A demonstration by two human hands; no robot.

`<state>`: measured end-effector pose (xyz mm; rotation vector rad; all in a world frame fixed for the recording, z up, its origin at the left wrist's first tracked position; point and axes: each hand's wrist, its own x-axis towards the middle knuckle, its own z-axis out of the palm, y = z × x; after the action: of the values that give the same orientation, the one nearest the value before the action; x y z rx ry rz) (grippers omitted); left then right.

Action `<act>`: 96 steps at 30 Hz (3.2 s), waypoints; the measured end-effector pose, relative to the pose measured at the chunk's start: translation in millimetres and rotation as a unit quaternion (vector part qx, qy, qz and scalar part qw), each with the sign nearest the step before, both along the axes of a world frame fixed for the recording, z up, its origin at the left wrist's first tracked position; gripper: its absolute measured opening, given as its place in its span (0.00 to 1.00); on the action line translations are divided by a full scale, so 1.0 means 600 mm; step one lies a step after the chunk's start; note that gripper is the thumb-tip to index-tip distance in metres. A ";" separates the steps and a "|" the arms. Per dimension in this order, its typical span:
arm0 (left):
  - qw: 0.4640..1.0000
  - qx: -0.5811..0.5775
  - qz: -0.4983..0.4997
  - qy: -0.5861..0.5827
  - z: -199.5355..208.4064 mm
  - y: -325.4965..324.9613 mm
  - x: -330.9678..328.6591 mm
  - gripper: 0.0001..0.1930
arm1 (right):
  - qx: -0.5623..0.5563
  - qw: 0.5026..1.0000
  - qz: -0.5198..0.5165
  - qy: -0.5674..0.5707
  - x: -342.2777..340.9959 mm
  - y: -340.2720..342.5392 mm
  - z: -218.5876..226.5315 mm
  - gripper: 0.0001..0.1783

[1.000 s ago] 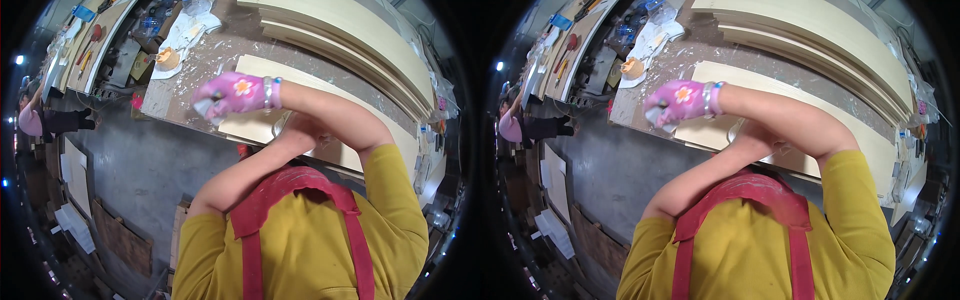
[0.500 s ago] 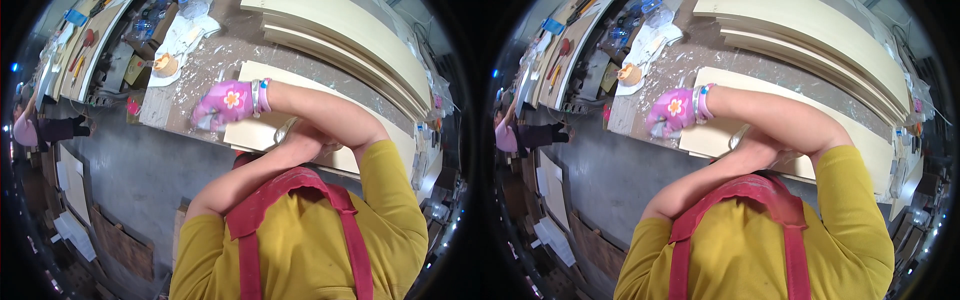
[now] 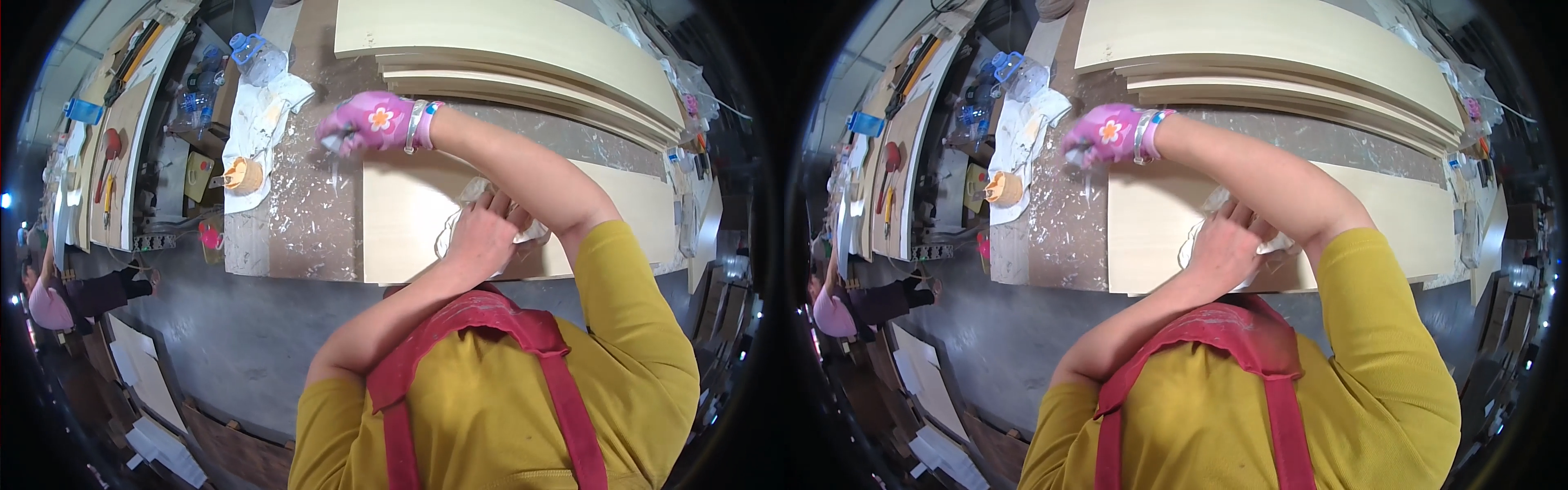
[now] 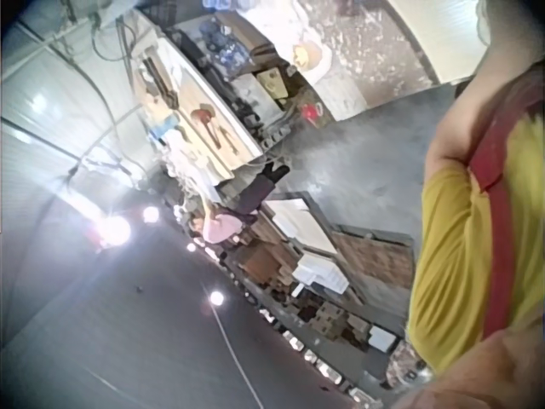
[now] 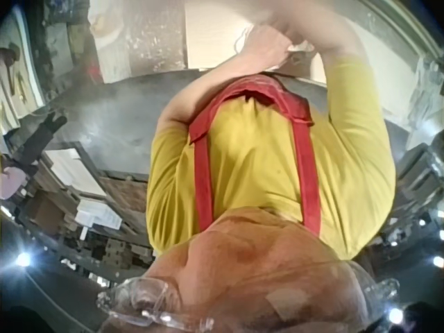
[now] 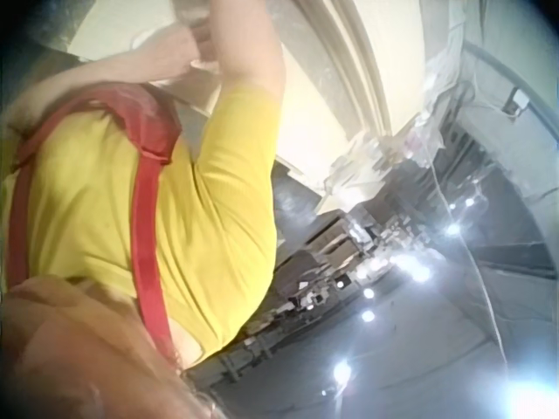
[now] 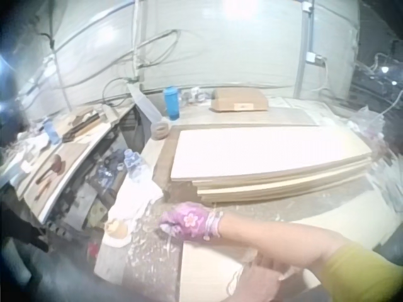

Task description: The person sands a light-colored wooden board using a sanding block held in the right hand while wearing a pink glove. They repeatedly wipe the surface with a white cloth held in the left hand to remove dust. The person works on a single board throughout the clip, alternating between sanding and wiping motions.

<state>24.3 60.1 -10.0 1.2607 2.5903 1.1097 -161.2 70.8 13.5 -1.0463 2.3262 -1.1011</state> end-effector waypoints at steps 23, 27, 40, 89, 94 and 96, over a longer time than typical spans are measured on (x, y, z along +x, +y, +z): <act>0.996 -0.080 -0.006 0.041 -0.001 -0.125 0.027 0.23 | 0.080 0.901 -0.420 0.070 0.104 0.022 0.002 0.18; 0.995 -0.088 0.007 0.041 0.007 -0.122 0.031 0.24 | 0.126 0.884 -0.445 0.070 0.143 0.099 0.022 0.19; 0.995 -0.075 -0.057 0.039 0.050 0.050 0.003 0.16 | 0.175 0.805 -0.565 0.047 0.295 0.450 0.027 0.18; 0.985 -0.141 0.017 0.103 -0.015 0.412 -0.024 0.18 | -0.469 0.503 -0.703 0.180 0.708 0.998 -0.194 0.19; 0.949 -0.253 0.157 0.104 -0.023 0.144 -0.106 0.18 | -0.469 0.503 -0.706 0.168 0.719 1.032 -0.208 0.18; 0.919 -0.339 0.144 0.139 -0.025 0.044 -0.141 0.18 | -0.487 0.488 -0.710 0.144 0.728 1.046 -0.215 0.18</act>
<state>-60.3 86.6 -25.2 0.9293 3.0104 -0.0224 275.9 698.6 -115.3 1.2395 2.3860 -3.1751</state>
